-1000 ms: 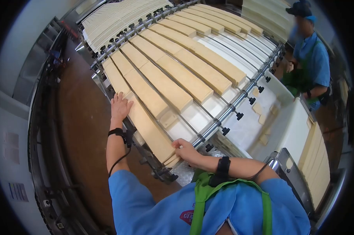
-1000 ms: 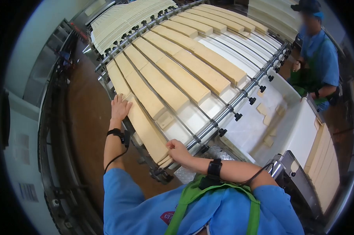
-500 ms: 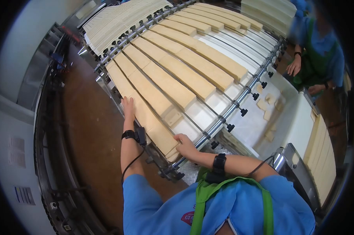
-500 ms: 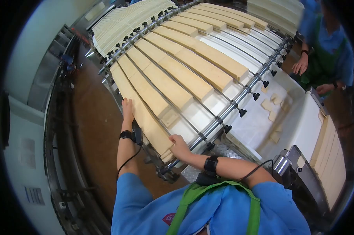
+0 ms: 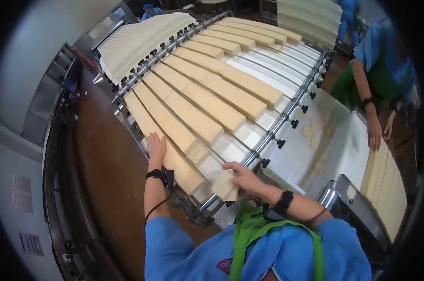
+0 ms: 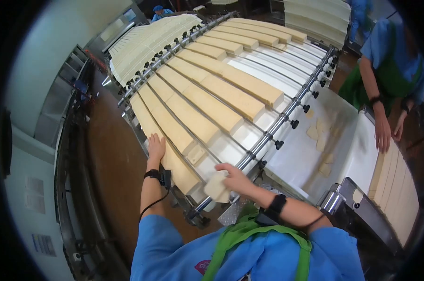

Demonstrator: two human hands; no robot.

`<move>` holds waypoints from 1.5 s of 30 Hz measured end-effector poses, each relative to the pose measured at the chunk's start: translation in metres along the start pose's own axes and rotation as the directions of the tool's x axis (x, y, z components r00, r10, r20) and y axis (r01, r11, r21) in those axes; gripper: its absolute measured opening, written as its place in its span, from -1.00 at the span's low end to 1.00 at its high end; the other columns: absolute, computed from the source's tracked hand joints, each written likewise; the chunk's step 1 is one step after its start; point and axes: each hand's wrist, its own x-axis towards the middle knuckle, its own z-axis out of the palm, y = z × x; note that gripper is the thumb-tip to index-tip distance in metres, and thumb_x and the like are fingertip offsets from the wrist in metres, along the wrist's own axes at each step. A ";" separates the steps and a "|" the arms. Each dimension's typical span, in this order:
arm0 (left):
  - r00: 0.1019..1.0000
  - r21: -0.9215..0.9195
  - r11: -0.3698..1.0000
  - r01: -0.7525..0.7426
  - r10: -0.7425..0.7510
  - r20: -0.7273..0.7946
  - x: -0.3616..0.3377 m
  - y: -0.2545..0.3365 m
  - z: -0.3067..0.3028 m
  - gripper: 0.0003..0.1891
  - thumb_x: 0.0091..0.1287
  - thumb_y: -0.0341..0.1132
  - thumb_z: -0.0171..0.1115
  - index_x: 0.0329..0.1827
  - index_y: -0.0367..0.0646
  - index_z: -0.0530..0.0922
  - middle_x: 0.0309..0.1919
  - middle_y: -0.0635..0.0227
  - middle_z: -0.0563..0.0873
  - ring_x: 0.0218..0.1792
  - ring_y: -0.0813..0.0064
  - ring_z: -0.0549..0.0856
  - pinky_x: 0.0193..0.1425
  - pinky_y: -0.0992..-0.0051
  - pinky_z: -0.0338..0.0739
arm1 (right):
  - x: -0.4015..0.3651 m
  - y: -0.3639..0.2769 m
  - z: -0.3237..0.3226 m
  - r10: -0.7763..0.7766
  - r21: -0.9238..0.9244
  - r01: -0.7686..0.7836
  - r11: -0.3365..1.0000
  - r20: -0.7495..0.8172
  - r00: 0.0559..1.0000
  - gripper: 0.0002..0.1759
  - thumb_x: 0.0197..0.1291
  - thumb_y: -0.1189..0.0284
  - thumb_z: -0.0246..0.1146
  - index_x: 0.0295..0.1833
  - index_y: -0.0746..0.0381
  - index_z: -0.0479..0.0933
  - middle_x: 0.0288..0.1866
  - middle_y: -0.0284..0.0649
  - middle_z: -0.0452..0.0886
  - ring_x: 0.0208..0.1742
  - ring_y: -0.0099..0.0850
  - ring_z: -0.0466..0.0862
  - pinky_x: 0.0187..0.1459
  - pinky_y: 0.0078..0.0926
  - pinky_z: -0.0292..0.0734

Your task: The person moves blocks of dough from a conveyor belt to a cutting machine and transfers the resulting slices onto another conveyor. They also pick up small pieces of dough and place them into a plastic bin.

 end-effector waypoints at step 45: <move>-0.169 -0.674 -0.284 -0.682 0.958 -0.233 -0.358 0.815 0.022 -0.51 0.14 -0.30 0.19 0.10 -0.37 0.35 0.04 -0.09 0.46 0.08 0.03 0.45 0.14 0.26 0.35 | -0.399 0.006 -0.349 -0.372 -0.178 -0.710 0.681 -0.919 -0.127 -0.32 -0.13 0.24 0.37 -0.03 0.43 0.21 -0.12 0.05 0.30 -0.27 -0.05 0.55 -0.36 -0.24 0.54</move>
